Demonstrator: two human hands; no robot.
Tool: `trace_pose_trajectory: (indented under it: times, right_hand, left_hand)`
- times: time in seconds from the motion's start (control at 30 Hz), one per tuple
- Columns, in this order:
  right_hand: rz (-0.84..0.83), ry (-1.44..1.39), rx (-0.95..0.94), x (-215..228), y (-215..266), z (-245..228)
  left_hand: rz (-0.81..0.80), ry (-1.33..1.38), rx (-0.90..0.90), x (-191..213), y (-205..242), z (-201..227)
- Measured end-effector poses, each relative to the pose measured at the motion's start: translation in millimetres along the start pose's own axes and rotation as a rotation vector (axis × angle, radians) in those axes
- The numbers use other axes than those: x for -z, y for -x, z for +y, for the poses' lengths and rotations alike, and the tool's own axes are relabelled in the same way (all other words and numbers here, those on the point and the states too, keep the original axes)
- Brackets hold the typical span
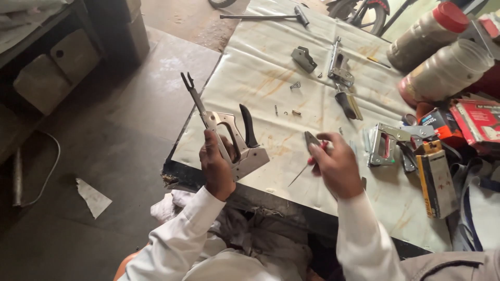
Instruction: The person repairs a staple gun at a workbench. They hold the tool, use a red-handled screwdriver to loosen and tighten its screws, manipulate its handle and metal components, and reassemble the parts by hand.
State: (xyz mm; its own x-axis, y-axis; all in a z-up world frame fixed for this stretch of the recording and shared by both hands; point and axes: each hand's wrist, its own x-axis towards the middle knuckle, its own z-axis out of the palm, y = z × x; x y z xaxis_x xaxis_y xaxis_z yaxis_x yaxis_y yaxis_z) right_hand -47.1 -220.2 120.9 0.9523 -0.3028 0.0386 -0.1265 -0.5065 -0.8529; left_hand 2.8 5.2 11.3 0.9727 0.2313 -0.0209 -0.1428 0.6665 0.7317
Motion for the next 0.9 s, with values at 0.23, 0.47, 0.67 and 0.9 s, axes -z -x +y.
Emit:
trace_pose_trajectory:
  times: [0.23,0.47,0.67,0.9]
  right_hand:
    - [0.182,0.752,0.464,-23.5,-67.5,19.2]
    - [-0.008,0.835,0.349,-84.0,-136.2,17.0]
    - [0.001,0.932,0.404,-93.2,-154.0,19.7]
    - [-0.165,0.127,0.359,-48.8,-75.2,-15.5]
  left_hand:
    - [-0.017,0.053,0.012,0.0,-3.7,-5.6]
    - [0.078,0.121,0.091,2.4,-6.4,-6.7]
    - [-0.035,0.142,0.019,2.4,-5.6,-9.2]
    - [-0.049,0.179,0.067,1.6,-3.9,-2.5]
